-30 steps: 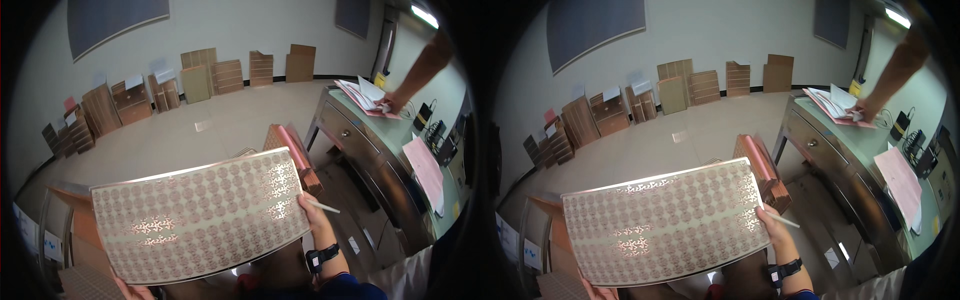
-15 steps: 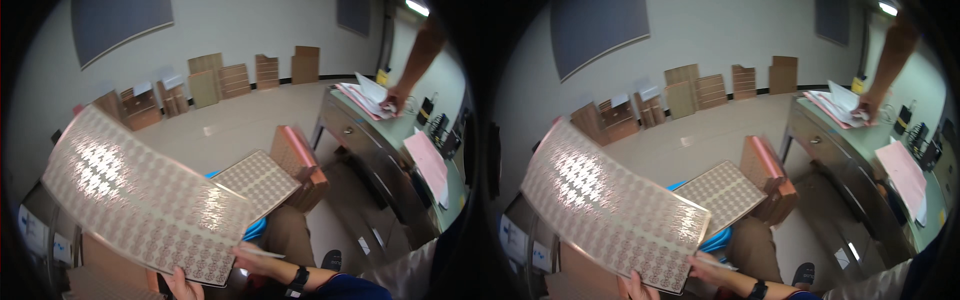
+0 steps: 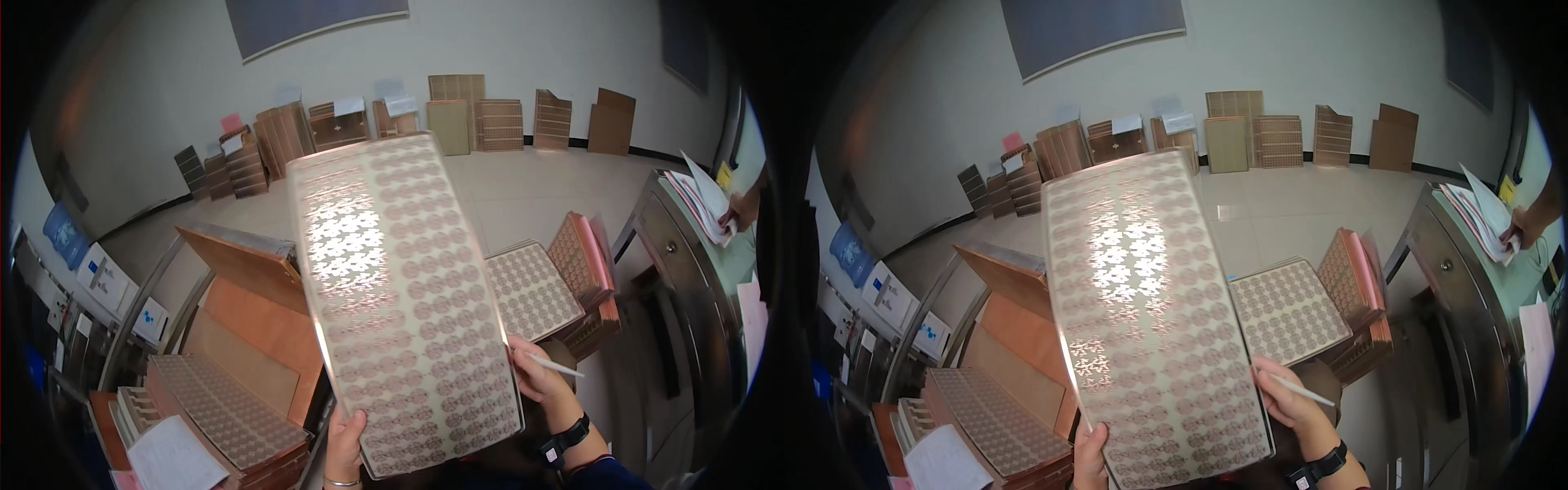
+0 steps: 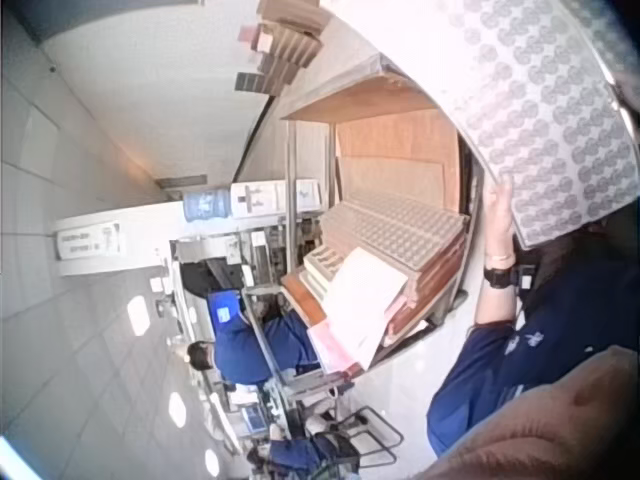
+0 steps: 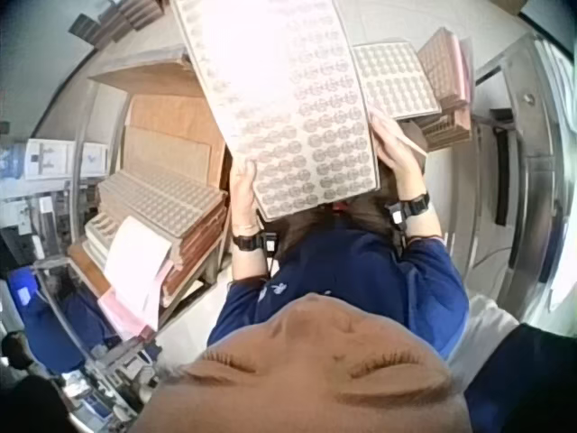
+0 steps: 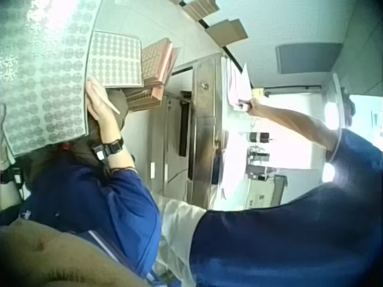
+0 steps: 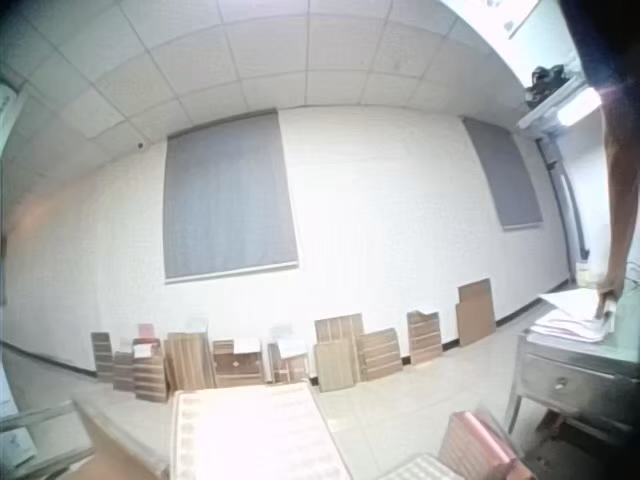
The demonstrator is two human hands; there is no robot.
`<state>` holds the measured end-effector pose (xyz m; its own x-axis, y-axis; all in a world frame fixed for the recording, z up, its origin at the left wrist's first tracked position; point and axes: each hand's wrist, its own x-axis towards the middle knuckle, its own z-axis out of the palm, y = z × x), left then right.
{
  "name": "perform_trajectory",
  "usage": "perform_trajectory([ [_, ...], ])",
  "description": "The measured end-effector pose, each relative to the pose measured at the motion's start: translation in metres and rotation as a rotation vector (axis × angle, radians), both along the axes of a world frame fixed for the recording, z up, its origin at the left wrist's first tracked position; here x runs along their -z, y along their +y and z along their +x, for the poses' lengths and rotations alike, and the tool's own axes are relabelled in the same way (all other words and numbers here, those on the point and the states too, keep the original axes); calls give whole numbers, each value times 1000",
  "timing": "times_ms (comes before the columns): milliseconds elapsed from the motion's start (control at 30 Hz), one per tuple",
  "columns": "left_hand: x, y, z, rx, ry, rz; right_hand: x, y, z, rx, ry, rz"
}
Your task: Inspecting metal sheets with circular components and recording data on an inspection form.
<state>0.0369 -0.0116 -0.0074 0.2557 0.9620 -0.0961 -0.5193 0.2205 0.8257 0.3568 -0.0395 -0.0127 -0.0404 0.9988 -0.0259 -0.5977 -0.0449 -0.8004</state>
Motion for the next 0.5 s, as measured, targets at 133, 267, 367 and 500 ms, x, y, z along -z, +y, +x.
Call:
perform_trajectory([
  [133,-16,2,1,-45,70,91,-6,5,-19,56,-65,-22],
  [267,-16,5,5,-106,-248,71,-3,11,-33,165,127,9],
  [367,-1,-1,13,-247,-560,0,5,18,-56,184,216,58],
  [500,28,-17,27,-132,-309,-24,12,9,-77,107,129,27],
])
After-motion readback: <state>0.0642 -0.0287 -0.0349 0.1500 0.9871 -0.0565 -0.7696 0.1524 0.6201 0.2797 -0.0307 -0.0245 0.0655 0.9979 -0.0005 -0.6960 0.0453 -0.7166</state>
